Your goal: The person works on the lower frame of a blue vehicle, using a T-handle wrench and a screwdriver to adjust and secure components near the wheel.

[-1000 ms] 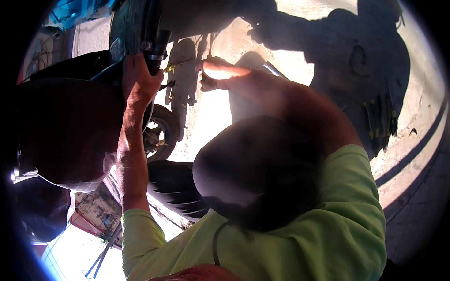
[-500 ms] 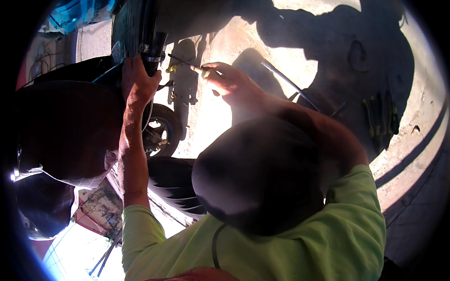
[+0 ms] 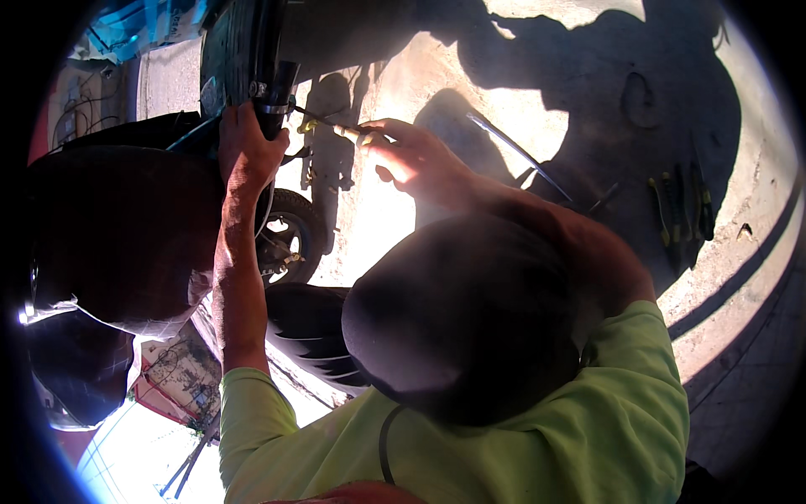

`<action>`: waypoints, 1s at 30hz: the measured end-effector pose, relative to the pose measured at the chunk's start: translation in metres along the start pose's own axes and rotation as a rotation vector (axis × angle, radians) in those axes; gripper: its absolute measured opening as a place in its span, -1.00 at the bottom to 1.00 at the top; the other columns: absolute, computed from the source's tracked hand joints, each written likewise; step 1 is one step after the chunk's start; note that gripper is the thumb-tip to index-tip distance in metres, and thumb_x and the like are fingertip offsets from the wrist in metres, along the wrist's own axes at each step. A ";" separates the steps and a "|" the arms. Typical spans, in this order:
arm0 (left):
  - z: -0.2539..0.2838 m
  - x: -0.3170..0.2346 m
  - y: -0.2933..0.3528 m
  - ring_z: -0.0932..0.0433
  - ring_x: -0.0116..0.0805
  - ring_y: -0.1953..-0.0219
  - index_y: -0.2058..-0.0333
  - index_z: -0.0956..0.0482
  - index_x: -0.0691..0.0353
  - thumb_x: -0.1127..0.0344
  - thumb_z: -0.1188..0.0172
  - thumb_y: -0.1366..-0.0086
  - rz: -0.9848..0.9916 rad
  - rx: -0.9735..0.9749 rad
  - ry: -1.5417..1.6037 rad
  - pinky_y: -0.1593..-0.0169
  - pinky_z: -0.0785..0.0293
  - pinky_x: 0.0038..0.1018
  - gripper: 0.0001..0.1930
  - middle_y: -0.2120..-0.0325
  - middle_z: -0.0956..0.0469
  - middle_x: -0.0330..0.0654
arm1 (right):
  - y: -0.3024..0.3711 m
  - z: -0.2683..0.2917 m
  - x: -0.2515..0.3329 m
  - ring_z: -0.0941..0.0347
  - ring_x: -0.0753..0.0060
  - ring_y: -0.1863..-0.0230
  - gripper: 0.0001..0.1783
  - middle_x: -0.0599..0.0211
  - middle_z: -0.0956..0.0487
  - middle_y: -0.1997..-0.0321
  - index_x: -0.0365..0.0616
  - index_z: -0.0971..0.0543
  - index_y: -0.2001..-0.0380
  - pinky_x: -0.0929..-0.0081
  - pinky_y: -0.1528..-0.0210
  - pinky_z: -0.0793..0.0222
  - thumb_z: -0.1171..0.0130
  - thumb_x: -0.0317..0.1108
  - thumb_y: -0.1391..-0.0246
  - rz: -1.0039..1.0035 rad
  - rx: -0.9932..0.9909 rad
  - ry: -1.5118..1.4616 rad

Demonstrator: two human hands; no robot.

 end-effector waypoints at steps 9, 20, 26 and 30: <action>0.001 -0.001 0.001 -0.50 0.21 0.04 -0.03 -0.44 0.37 0.25 -0.46 -0.03 -0.026 -0.028 -0.006 -0.02 -0.53 -0.02 -0.39 0.11 -0.44 0.16 | 0.000 -0.001 0.002 -0.17 0.73 0.55 -0.62 0.53 -0.42 0.42 -0.19 -0.49 -0.20 0.67 0.52 -0.10 0.03 -0.26 -0.45 -0.078 -0.011 -0.061; 0.003 -0.002 0.001 -0.49 0.18 0.06 0.00 -0.43 0.37 0.27 -0.47 -0.01 -0.053 -0.053 0.000 0.00 -0.53 -0.05 -0.40 0.12 -0.43 0.14 | 0.001 -0.001 -0.004 -0.12 0.75 0.59 -0.61 0.55 -0.41 0.43 -0.17 -0.52 -0.13 0.69 0.54 -0.05 0.09 -0.20 -0.43 -0.182 0.012 -0.224; 0.002 0.000 0.000 -0.51 0.21 0.02 -0.05 -0.44 0.36 0.25 -0.46 -0.04 -0.016 -0.012 0.008 -0.04 -0.53 -0.01 -0.38 0.08 -0.45 0.15 | 0.003 0.000 -0.010 -0.11 0.75 0.59 -0.63 0.55 -0.40 0.44 -0.14 -0.53 -0.12 0.70 0.54 -0.04 0.09 -0.20 -0.43 -0.183 0.001 -0.264; 0.001 -0.002 0.000 -0.49 0.19 0.05 -0.02 -0.44 0.36 0.26 -0.49 -0.01 -0.031 -0.030 0.009 0.00 -0.53 -0.04 -0.38 0.09 -0.42 0.14 | 0.005 -0.001 -0.008 -0.11 0.75 0.61 -0.65 0.56 -0.40 0.45 -0.12 -0.53 -0.09 0.70 0.55 -0.04 0.06 -0.19 -0.42 -0.297 -0.018 -0.367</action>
Point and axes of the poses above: each hand's wrist, its own y-axis away from the middle knuckle, its own z-axis out of the back of the hand, x = y × z, the point moved 6 cm from there along -y, towards the middle knuckle
